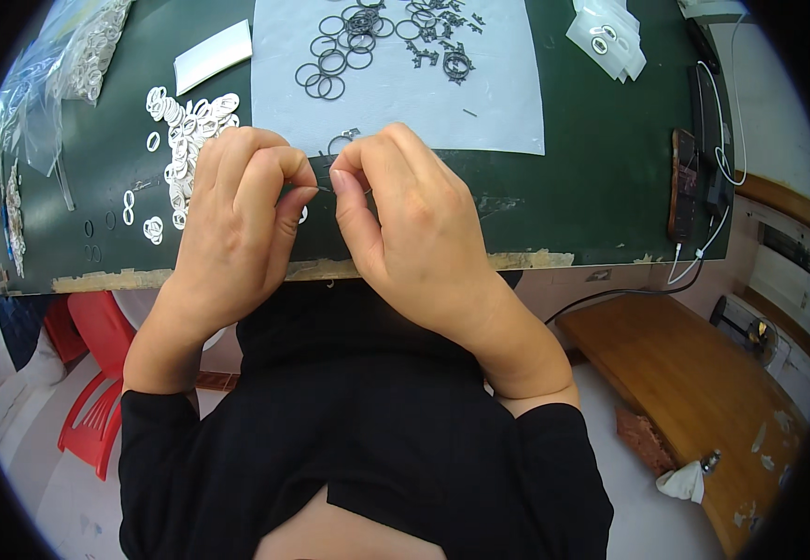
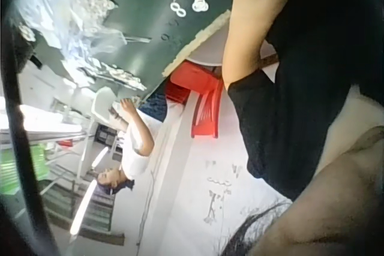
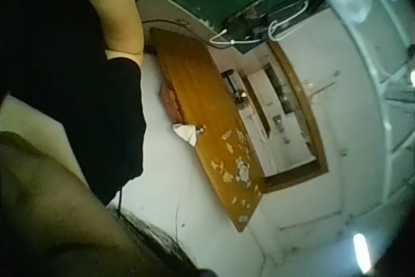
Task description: Assembling black rubber rings and white plastic washers onto small base cards and placing them in plastic bags.
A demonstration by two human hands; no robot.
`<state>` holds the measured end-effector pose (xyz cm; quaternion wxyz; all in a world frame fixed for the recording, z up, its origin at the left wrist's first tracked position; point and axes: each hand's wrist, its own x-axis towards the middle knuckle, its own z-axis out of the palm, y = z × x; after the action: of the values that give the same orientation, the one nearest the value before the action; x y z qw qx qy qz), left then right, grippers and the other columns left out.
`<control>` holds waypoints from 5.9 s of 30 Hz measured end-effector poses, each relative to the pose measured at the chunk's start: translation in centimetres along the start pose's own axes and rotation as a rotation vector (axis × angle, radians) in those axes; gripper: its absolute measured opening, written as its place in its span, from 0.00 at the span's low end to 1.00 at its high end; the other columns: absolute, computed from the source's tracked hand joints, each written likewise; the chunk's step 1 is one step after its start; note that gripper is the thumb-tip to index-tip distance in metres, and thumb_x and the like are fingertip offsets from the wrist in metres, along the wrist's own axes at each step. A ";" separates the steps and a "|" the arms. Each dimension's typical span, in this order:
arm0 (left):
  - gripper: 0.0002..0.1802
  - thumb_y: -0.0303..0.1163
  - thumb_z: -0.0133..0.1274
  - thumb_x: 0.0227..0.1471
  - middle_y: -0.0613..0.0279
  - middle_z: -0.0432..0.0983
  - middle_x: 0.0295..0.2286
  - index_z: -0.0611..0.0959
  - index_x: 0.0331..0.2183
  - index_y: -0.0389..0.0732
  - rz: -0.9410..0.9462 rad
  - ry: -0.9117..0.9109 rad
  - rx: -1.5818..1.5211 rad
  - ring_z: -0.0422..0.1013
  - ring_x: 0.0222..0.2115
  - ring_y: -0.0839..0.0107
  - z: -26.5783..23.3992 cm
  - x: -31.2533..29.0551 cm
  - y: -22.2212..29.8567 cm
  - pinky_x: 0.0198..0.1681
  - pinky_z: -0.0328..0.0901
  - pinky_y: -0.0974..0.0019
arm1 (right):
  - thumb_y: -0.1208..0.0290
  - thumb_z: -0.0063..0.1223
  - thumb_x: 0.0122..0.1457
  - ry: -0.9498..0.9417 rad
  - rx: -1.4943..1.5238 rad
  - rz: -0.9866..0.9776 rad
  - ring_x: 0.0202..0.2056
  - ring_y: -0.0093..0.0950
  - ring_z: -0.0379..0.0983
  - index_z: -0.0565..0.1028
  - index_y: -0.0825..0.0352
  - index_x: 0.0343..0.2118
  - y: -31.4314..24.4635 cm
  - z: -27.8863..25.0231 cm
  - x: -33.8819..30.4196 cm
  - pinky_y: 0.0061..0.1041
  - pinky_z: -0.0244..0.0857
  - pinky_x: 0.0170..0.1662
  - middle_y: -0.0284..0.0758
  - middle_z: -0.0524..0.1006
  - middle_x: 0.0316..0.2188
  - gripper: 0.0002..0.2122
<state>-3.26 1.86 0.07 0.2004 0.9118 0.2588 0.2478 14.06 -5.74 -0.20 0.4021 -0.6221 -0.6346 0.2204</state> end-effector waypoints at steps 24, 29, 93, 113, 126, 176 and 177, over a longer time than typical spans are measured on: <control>0.10 0.22 0.58 0.51 0.56 0.70 0.35 0.76 0.36 0.39 -0.006 -0.008 0.061 0.67 0.37 0.56 0.1 0.1 -0.3 0.43 0.60 0.56 | 0.81 0.58 0.56 0.055 0.033 -0.003 0.28 0.34 0.71 0.75 0.69 0.33 -0.1 -0.3 -0.1 0.30 0.66 0.31 0.37 0.73 0.28 0.04; 0.13 0.23 0.61 0.49 0.57 0.71 0.34 0.80 0.39 0.38 -0.018 -0.020 0.146 0.67 0.36 0.58 -0.1 -0.2 -0.3 0.41 0.61 0.58 | 0.80 0.55 0.62 0.064 -0.003 0.207 0.22 0.18 0.64 0.76 0.71 0.33 -0.2 -3.6 -1.5 0.19 0.57 0.24 0.32 0.71 0.27 0.01; 0.13 0.18 0.61 0.46 0.57 0.72 0.35 0.79 0.36 0.37 -0.282 -0.024 -0.043 0.68 0.38 0.57 -0.4 -2.9 1.5 0.44 0.63 0.59 | 0.83 0.59 0.58 0.103 0.077 0.258 0.22 0.14 0.63 0.76 0.70 0.31 -0.4 -2.9 -5.4 0.15 0.55 0.23 0.30 0.71 0.27 0.03; 0.10 0.11 0.60 0.43 0.47 0.83 0.37 0.78 0.28 0.33 -0.193 -0.028 -0.593 0.80 0.33 0.63 1.3 -2.6 3.6 0.38 0.73 0.67 | 0.82 0.60 0.57 0.093 0.180 0.258 0.22 0.14 0.63 0.76 0.71 0.32 0.0 -3.7 -6.4 0.15 0.54 0.23 0.30 0.72 0.28 0.03; 0.19 0.19 0.71 0.33 0.56 0.77 0.27 0.82 0.32 0.32 0.195 0.137 -0.254 0.74 0.25 0.61 3.5 0.0 3.8 0.28 0.68 0.63 | 0.80 0.58 0.61 0.015 0.571 0.526 0.27 0.11 0.69 0.75 0.72 0.33 -0.2 -4.2 -6.3 0.13 0.61 0.29 0.28 0.72 0.31 0.02; 0.21 0.32 0.69 0.39 0.60 0.76 0.43 0.86 0.40 0.40 0.218 0.029 0.016 0.70 0.43 0.59 4.5 0.4 2.1 0.47 0.63 0.54 | 0.75 0.59 0.59 -0.092 0.043 0.455 0.22 0.19 0.64 0.75 0.70 0.34 2.3 -5.0 -2.2 0.22 0.60 0.25 0.31 0.69 0.23 0.06; 0.21 0.32 0.69 0.39 0.60 0.76 0.43 0.86 0.40 0.40 0.219 0.029 0.015 0.69 0.43 0.59 4.6 0.4 2.1 0.47 0.63 0.53 | 0.75 0.59 0.59 -0.092 0.044 0.454 0.22 0.19 0.64 0.75 0.70 0.34 2.3 -4.8 -2.3 0.22 0.60 0.25 0.31 0.69 0.23 0.06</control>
<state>0.39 -0.66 -2.36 0.1615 0.9325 0.1622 0.2794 19.06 -8.72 0.23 0.3260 -0.7295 -0.4910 0.3472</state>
